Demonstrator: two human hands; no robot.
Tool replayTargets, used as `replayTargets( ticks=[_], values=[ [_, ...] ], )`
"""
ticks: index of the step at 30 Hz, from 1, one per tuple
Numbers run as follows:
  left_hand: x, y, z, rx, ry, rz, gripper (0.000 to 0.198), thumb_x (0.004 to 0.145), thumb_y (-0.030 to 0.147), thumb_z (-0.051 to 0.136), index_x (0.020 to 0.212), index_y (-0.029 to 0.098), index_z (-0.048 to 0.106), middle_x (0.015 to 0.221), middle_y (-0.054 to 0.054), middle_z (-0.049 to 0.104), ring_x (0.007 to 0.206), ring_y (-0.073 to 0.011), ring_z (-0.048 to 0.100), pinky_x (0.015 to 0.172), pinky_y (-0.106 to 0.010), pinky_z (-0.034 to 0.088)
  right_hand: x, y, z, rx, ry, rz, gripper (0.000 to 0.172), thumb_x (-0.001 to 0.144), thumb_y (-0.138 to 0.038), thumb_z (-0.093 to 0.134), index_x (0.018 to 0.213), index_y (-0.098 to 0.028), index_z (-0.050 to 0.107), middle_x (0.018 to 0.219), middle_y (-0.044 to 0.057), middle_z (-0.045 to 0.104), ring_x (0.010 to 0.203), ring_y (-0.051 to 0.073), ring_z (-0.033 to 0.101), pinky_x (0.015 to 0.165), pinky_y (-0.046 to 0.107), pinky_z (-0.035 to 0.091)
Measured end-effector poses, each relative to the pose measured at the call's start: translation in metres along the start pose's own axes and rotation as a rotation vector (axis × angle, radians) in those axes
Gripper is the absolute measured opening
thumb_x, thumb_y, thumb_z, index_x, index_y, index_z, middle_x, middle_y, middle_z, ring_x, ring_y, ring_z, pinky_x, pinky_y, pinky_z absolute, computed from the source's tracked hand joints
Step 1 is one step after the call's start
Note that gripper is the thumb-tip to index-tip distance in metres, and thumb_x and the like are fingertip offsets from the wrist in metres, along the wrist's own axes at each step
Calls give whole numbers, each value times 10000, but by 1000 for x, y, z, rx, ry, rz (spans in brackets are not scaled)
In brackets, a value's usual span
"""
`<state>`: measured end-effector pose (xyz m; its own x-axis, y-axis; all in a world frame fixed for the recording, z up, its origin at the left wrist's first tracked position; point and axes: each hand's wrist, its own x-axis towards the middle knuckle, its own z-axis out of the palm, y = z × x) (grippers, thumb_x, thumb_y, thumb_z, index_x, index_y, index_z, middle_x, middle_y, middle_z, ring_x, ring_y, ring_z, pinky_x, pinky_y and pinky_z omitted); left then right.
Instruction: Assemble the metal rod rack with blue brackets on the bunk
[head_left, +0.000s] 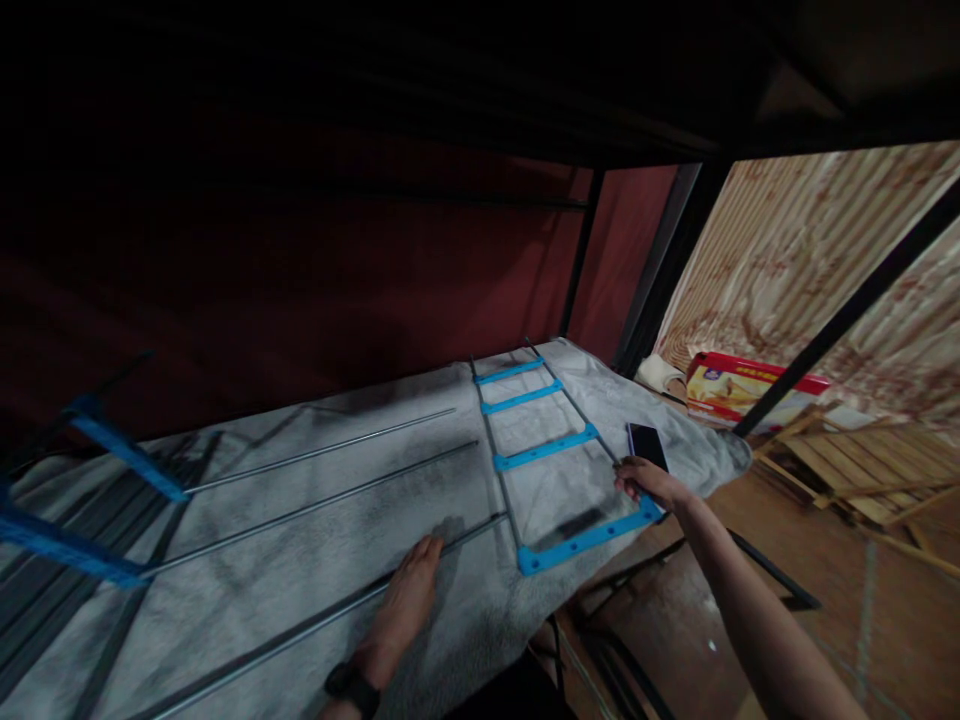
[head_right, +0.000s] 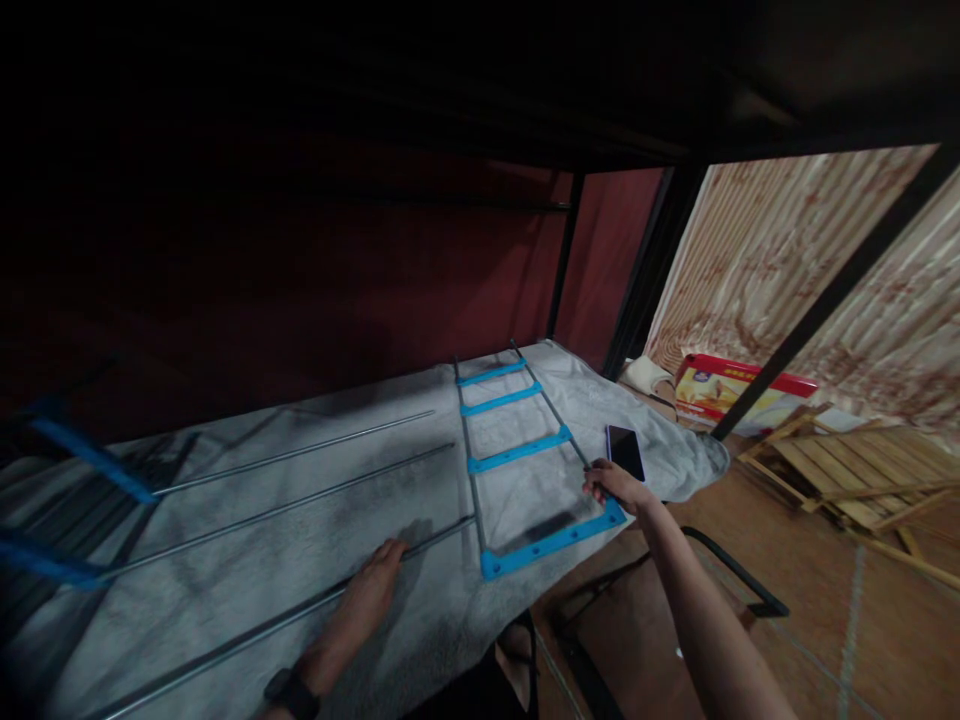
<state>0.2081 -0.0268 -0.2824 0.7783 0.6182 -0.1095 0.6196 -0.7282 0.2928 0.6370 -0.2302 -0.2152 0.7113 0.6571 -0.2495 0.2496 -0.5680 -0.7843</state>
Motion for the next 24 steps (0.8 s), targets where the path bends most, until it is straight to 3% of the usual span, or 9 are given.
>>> replayTargets(
  ticks=[4, 8, 11, 14, 18, 24],
  values=[
    [-3, 4, -7, -18, -23, 26, 709, 768, -47, 219, 1390, 163, 488, 1444, -62, 517, 1339, -172, 465, 1153, -359, 352, -9, -31, -32, 507, -200, -51, 336, 716, -248, 655, 1030, -165, 570, 534, -69, 463, 403, 61, 373, 364, 173, 294],
    [-4, 11, -16, -44, -16, 57, 740, 770, -51, 237, 1434, 206, 439, 1468, -51, 490, 1336, -171, 465, 1137, -363, 361, -28, -66, -47, 657, -285, -51, 427, 726, -286, 732, 1096, -162, 558, 537, -83, 435, 403, 46, 335, 361, 165, 268],
    [-4, 16, -26, -79, 34, 52, 543, 927, 128, 256, 1428, 220, 443, 1420, -71, 537, 1269, -198, 532, 1068, -365, 436, -53, -87, -41, 693, -320, -53, 444, 727, -279, 753, 1110, -160, 561, 529, -86, 429, 401, 39, 302, 365, 166, 250],
    [-2, 21, -36, -104, 76, 57, 454, 982, 297, 286, 1382, 245, 496, 1354, -67, 591, 1198, -207, 583, 1010, -352, 479, -82, -104, -26, 724, -338, -44, 439, 728, -281, 760, 1104, -158, 568, 530, -80, 437, 399, 35, 280, 359, 167, 216],
    [2, 26, -39, -96, 80, 86, 442, 976, 228, 285, 1342, 227, 533, 1294, -85, 624, 1145, -203, 612, 994, -335, 477, -116, -121, -5, 759, -367, -22, 422, 723, -286, 769, 1076, -156, 579, 520, -85, 423, 390, 29, 272, 352, 161, 182],
    [5, 24, -24, -89, 51, 97, 535, 892, 38, 286, 1345, 188, 527, 1333, -73, 606, 1195, -199, 576, 1047, -351, 433, -144, -139, 14, 785, -406, -62, 380, 748, -278, 759, 1065, -161, 586, 519, -80, 436, 391, 25, 276, 353, 154, 173]
  ],
)
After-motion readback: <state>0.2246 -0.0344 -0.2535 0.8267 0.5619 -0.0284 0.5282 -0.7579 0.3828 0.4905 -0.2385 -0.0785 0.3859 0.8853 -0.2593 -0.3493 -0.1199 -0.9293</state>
